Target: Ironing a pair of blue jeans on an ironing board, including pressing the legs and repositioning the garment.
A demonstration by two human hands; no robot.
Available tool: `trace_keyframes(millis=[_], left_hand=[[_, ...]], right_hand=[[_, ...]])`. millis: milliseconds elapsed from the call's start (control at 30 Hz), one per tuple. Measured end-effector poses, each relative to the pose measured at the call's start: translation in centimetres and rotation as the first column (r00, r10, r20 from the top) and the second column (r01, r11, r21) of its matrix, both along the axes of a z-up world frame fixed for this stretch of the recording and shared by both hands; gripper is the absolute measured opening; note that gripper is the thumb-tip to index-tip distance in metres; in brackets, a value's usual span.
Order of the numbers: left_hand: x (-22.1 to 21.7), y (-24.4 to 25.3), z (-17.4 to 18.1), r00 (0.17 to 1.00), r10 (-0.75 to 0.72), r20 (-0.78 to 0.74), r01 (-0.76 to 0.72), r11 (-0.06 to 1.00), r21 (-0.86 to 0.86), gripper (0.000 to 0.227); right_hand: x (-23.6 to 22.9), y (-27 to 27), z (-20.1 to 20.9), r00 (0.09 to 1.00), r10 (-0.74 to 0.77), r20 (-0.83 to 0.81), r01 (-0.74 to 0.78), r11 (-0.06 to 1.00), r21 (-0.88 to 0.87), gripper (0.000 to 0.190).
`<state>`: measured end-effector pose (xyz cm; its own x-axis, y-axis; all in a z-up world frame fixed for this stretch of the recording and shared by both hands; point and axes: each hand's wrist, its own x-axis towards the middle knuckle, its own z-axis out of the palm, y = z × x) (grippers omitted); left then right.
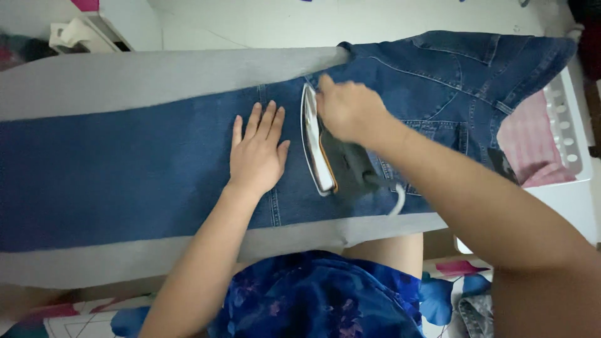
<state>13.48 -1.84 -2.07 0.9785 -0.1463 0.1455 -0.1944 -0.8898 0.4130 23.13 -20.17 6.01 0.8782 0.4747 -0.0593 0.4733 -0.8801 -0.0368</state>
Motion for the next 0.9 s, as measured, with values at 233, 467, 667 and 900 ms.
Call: trace_keyframes(millis=[233,467,667,900], left_hand=[[0.0,0.2,-0.2,0.988,-0.028,0.152,0.027,1.0,0.009,0.055],[0.1,-0.3,0.3,0.999,-0.026,0.037,0.025,0.999,0.025,0.066],[-0.3,-2.3,-0.2,0.995,-0.065,0.075,0.064,0.998,0.013,0.061],[-0.5,-2.4,0.5,0.995,-0.092,0.026,0.091,0.995,0.028,0.06]], right_hand=[[1.4,0.0,1.1,0.99,0.107,-0.095,-0.107,0.994,0.006,0.031],[-4.8,-3.9,3.2,0.993,0.071,-0.092,-0.085,0.983,-0.16,0.026],[-3.4,-3.3,2.0,0.996,0.019,-0.086,-0.021,1.0,-0.02,0.027],[-8.8,-6.7,1.8,0.992,-0.05,-0.116,0.034,0.99,-0.136,0.027]])
